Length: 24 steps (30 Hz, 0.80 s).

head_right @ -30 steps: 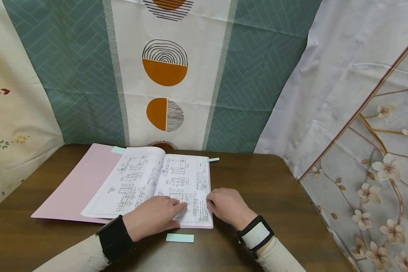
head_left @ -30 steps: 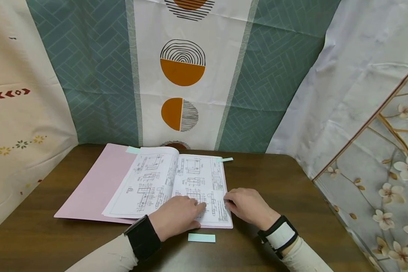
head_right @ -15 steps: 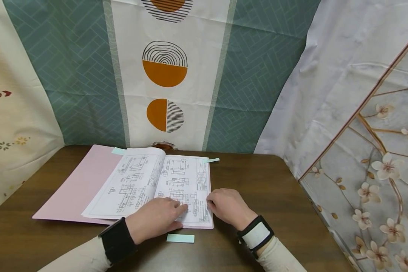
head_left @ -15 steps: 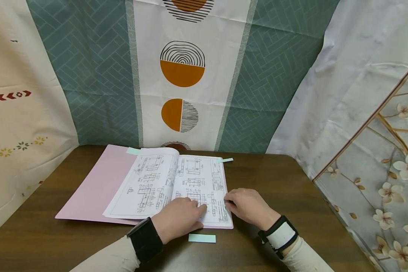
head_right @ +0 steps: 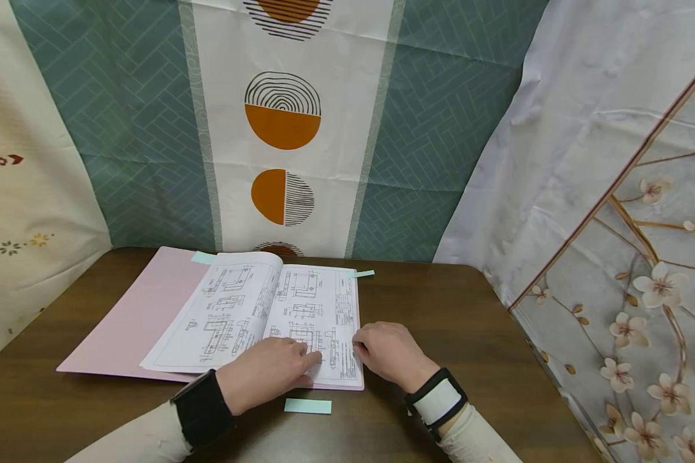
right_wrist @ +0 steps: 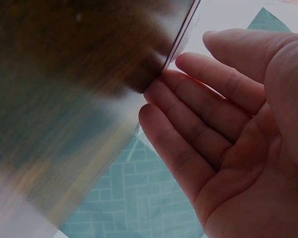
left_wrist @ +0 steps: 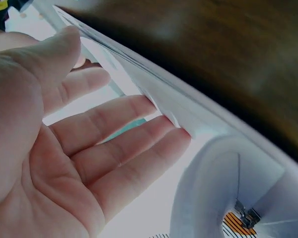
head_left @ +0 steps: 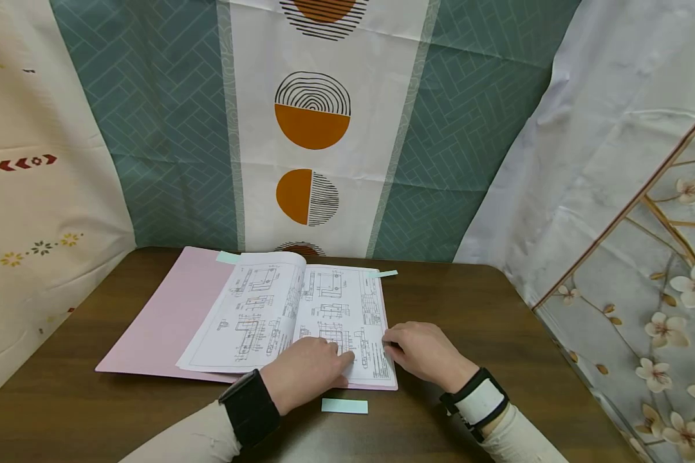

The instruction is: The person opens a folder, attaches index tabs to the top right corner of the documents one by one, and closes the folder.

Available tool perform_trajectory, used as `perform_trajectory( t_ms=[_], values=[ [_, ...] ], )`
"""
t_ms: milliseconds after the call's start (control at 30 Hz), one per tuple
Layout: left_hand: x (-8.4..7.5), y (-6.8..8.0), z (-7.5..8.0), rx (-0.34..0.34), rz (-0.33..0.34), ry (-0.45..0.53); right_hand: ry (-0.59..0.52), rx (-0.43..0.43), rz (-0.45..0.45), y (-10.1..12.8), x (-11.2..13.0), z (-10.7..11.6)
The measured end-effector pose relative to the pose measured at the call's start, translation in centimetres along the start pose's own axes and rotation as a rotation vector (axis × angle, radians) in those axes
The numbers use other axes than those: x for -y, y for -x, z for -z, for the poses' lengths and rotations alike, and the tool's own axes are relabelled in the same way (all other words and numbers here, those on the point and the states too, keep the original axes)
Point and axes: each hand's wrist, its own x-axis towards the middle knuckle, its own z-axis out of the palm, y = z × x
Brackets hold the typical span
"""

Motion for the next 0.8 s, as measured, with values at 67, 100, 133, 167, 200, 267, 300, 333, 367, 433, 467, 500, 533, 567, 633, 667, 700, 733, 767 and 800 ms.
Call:
perform_trajectory(
  t_ms=[67, 100, 133, 167, 200, 267, 300, 333, 367, 433, 467, 500, 533, 567, 633, 667, 700, 733, 767, 800],
  values=[
    [0.1, 0.0, 0.0, 0.007, -0.003, 0.0, -0.006, 0.002, -0.002, 0.0, -0.1, -0.1],
    [0.1, -0.1, 0.0, 0.012, -0.006, -0.003, -0.007, 0.003, -0.004, -0.1, -0.1, -0.1],
    [0.2, -0.1, 0.1, 0.02, -0.013, -0.014, -0.009, 0.003, -0.007, -0.1, -0.2, -0.1],
    [0.2, -0.1, 0.1, 0.026, -0.019, -0.028, -0.012, 0.003, -0.011, -0.1, -0.2, -0.1],
    [0.2, -0.1, 0.1, 0.03, -0.024, -0.038, -0.014, 0.001, -0.013, -0.1, -0.2, -0.1],
    [0.1, -0.2, 0.0, 0.026, -0.038, -0.061, -0.02, -0.005, -0.02, -0.1, -0.3, -0.1],
    [0.0, -0.3, -0.1, 0.023, -0.045, -0.073, -0.023, -0.008, -0.026, -0.1, -0.3, -0.1],
    [-0.1, -0.4, -0.2, 0.014, -0.047, -0.077, -0.027, -0.009, -0.034, -0.1, -0.3, -0.1],
    [-0.3, -0.5, -0.2, -0.002, -0.043, -0.075, -0.031, -0.01, -0.042, -0.2, -0.4, -0.2],
    [-0.5, -0.7, -0.3, -0.033, -0.032, -0.066, -0.039, -0.007, -0.06, -0.2, -0.5, -0.2],
    [-0.6, -0.8, -0.3, -0.045, -0.022, -0.058, -0.042, -0.003, -0.07, -0.2, -0.5, -0.2],
    [-0.7, -0.9, -0.3, -0.056, -0.011, -0.058, -0.047, 0.0, -0.078, -0.2, -0.6, -0.2],
    [-0.8, -1.0, -0.2, -0.069, 0.002, -0.055, -0.052, 0.001, -0.085, -0.3, -0.6, -0.2],
    [-0.8, -1.0, -0.1, -0.076, 0.016, -0.053, -0.056, 0.001, -0.089, -0.3, -0.6, -0.2],
    [-0.9, -1.0, 0.0, -0.079, 0.037, -0.051, -0.067, -0.004, -0.096, -0.3, -0.7, -0.2],
    [-0.9, -1.0, 0.1, -0.08, 0.047, -0.048, -0.073, -0.007, -0.098, -0.3, -0.7, -0.2],
    [-1.0, -1.0, 0.2, -0.082, 0.054, -0.046, -0.079, -0.01, -0.1, -0.3, -0.8, -0.2],
    [-1.0, -1.0, 0.2, -0.086, 0.061, -0.041, -0.085, -0.013, -0.102, -0.3, -0.8, -0.2],
    [-1.0, -1.0, 0.2, -0.091, 0.067, -0.035, -0.092, -0.013, -0.104, -0.3, -0.8, -0.2],
    [-0.9, -1.1, 0.2, -0.1, 0.073, -0.029, -0.098, -0.014, -0.106, -0.3, -0.9, -0.3]
  ],
)
